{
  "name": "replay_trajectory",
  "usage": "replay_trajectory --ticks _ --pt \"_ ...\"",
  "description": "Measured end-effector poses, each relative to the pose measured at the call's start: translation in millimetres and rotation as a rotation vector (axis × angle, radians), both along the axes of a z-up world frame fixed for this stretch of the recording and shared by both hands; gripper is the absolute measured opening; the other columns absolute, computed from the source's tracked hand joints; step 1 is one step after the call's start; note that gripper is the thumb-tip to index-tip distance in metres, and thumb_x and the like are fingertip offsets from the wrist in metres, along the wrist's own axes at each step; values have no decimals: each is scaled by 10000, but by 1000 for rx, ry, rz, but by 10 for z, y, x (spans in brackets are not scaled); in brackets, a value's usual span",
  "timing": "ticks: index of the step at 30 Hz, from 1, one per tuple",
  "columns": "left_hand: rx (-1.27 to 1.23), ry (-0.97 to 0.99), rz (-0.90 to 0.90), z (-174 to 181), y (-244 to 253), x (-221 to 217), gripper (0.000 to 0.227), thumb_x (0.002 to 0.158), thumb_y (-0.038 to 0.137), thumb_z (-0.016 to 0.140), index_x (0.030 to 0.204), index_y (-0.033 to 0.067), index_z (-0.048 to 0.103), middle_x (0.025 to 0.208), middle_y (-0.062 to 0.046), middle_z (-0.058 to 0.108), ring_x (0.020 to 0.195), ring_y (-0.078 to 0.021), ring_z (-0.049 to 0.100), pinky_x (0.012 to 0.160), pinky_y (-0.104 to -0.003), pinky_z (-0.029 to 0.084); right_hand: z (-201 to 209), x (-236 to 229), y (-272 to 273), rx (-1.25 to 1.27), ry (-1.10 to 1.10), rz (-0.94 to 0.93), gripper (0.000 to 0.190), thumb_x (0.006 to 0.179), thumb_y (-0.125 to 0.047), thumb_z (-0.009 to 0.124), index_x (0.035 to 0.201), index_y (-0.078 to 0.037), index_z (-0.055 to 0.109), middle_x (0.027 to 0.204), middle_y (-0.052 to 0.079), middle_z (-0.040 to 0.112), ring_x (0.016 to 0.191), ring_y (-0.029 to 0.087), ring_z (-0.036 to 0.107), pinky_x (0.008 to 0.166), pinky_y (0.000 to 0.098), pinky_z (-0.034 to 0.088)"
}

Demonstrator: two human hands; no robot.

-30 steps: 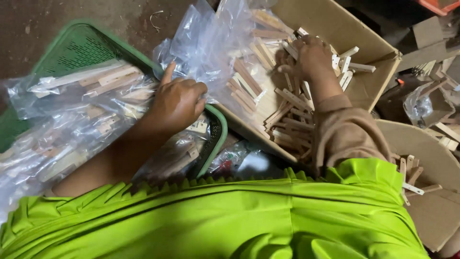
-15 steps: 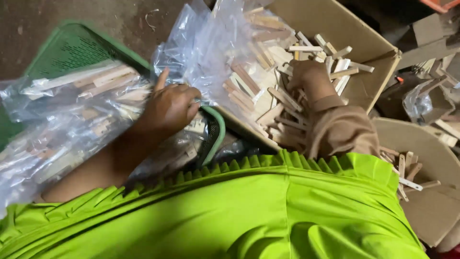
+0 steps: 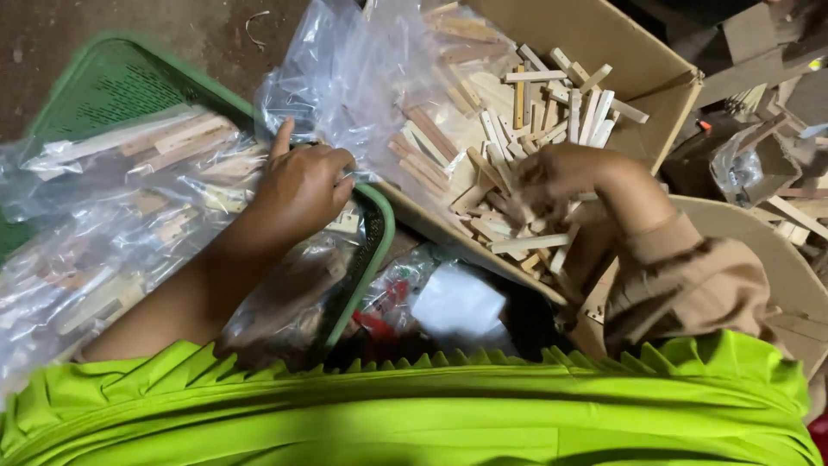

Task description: The person sorts wooden components from cardboard boxes and places them into plastic bags.

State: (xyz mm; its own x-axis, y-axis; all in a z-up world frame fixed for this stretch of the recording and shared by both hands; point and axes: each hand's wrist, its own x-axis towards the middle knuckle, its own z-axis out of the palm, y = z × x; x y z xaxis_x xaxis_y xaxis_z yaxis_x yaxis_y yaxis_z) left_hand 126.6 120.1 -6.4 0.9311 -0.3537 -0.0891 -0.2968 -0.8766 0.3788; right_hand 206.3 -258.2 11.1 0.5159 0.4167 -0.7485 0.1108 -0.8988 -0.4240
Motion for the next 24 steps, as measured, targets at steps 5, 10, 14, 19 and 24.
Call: replay_trajectory --ticks 5,10,14,19,24 --pt "44 -24 1 33 -5 -43 158 878 117 738 1036 107 726 837 -109 749 908 -325 754 1253 -620 133 -1313 1393 -318 -141 -700 -102 622 910 -446 705 1417 -102 601 1306 251 631 1206 442 605 967 561 496" --pt "71 -44 -29 -72 46 -42 188 876 129 742 1060 133 702 831 -83 740 924 -293 758 1258 -628 157 -1617 1418 -185 -323 -620 -114 947 941 -651 573 1668 -187 182 1568 224 461 1454 393 404 1152 602 313" --pt "15 -234 -157 -23 75 -82 65 886 73 686 920 127 675 822 -38 694 760 -237 676 1181 -724 239 -1619 1588 3 -470 -409 -115 975 728 -660 704 1541 -186 448 1481 245 438 1378 444 407 1111 595 344" --pt "19 -172 -74 -228 97 -79 179 935 227 678 1100 189 621 834 -35 680 898 -258 737 1250 -638 173 -1741 1355 48 -338 -448 -97 881 742 -494 678 1541 -195 455 1569 184 379 1419 420 424 1101 597 387" --pt "-1 -65 -62 -151 140 -110 167 919 174 697 1082 150 667 869 -61 721 941 -288 743 1233 -647 176 -1188 595 196 -372 -425 246 795 816 -281 742 1550 -216 444 1618 101 410 1539 331 251 1073 558 504"
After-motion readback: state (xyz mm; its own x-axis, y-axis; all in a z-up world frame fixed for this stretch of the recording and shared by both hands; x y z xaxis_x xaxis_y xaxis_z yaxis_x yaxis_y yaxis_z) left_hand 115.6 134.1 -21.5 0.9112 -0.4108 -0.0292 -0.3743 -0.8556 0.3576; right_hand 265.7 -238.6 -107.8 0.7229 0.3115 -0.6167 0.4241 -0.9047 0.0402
